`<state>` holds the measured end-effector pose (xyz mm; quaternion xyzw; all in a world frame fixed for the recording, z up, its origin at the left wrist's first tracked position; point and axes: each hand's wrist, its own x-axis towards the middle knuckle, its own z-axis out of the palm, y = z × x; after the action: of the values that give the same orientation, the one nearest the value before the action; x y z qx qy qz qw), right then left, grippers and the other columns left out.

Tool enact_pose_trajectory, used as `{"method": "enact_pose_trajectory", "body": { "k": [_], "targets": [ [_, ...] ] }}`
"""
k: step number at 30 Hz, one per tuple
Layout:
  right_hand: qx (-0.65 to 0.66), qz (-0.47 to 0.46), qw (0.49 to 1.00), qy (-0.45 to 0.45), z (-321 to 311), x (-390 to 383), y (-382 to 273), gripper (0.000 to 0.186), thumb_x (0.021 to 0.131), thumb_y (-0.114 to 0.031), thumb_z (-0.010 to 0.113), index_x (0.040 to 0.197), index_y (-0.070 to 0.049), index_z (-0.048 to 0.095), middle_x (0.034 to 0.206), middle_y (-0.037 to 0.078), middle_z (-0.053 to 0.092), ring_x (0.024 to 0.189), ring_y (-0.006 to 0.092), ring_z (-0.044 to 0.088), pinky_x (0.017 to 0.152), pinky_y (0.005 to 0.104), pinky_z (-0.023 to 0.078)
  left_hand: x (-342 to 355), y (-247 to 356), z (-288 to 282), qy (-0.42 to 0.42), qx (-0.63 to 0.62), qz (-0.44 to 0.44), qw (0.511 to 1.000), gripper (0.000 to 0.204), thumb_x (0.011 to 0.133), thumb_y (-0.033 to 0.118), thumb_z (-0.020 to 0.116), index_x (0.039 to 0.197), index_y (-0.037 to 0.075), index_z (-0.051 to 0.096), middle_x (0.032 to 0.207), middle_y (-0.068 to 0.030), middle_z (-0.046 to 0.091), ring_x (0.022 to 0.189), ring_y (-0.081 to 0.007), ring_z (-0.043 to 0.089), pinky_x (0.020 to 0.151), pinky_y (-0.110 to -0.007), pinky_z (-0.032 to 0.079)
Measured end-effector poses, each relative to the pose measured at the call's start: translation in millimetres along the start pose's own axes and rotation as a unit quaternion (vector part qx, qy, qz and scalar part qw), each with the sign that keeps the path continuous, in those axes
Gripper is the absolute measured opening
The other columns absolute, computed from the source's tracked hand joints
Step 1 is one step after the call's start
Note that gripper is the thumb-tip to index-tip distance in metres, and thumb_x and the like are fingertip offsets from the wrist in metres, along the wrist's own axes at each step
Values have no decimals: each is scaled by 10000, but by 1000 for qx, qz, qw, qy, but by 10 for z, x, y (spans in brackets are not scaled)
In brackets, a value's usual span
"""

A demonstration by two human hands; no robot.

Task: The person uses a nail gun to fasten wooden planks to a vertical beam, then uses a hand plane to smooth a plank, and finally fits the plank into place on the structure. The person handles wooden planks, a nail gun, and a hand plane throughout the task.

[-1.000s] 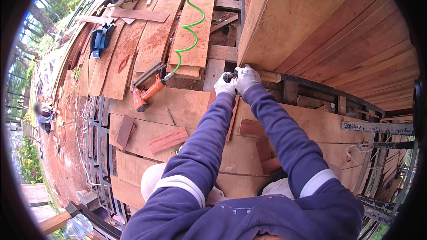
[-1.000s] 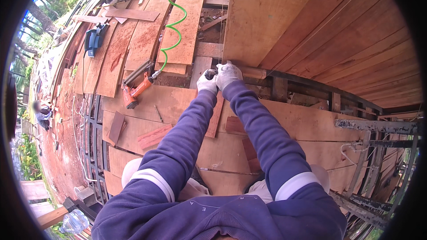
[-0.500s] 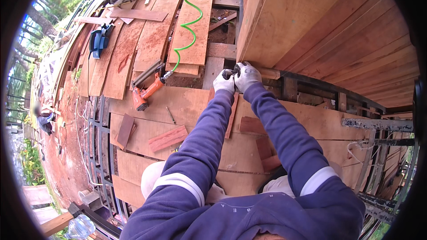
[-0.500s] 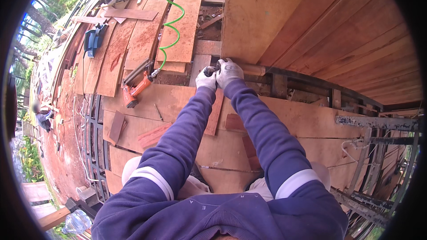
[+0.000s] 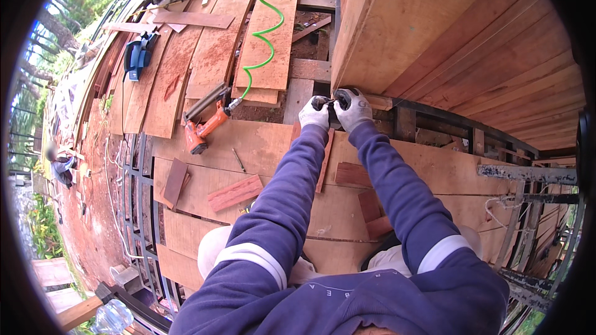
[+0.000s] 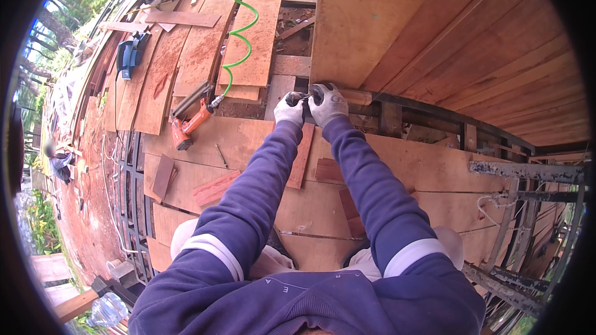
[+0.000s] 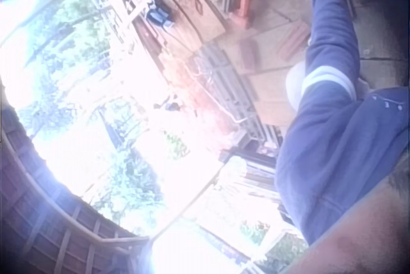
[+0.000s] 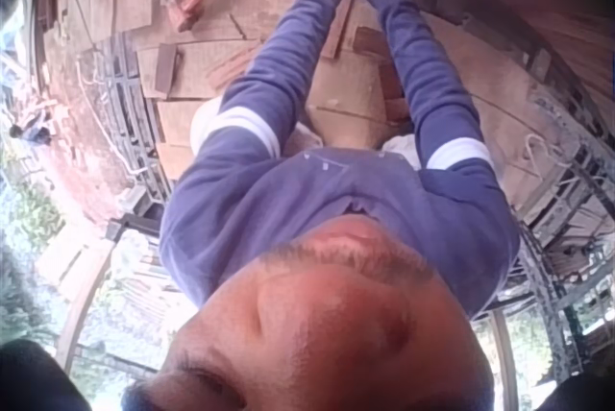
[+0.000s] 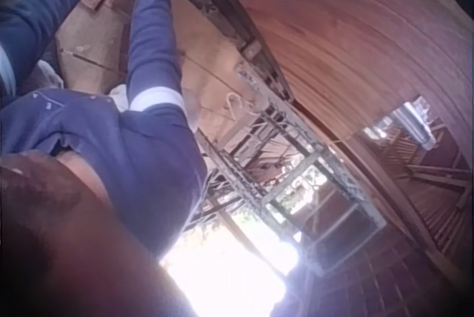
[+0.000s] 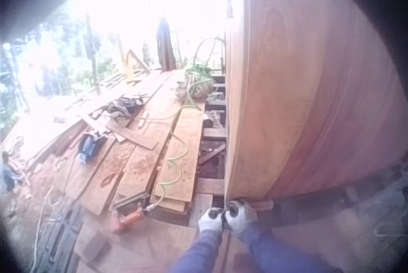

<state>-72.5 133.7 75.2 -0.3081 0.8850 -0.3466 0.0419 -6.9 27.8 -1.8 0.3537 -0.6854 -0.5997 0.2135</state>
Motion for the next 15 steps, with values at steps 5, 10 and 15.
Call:
{"method": "enact_pose_trajectory", "body": {
  "k": [5, 10, 15],
  "targets": [
    [-10, 16, 998, -57, -33, 60, -19, 290, 851, -213, 640, 1128, -137, 675, 1080, 135, 685, 1006, 310, 647, 899, 399, 505, -74, 199, -36, 2, 33, -12, 999, 93, 850, 19, 636, 929, 26, 685, 858, -50, 710, 792, -111, 643, 771, -263, 515],
    [109, 6, 993, -39, -15, 110, 13, 231, 861, -179, 629, 1066, -96, 696, 1030, 131, 706, 974, 303, 667, 876, 378, 514, -65, 190, -39, 3, 9, -18, 1000, 92, 847, 29, 642, 934, 27, 674, 840, -49, 699, 787, -107, 636, 778, -267, 512],
    [159, 29, 987, -5, 61, 67, 101, 232, 837, -127, 643, 1052, -57, 694, 1005, 149, 711, 953, 288, 682, 854, 354, 526, -111, 268, -47, 0, 6, -28, 1000, 91, 846, 34, 643, 933, 29, 673, 846, -49, 702, 794, -113, 643, 778, -268, 513]
  ]
}}
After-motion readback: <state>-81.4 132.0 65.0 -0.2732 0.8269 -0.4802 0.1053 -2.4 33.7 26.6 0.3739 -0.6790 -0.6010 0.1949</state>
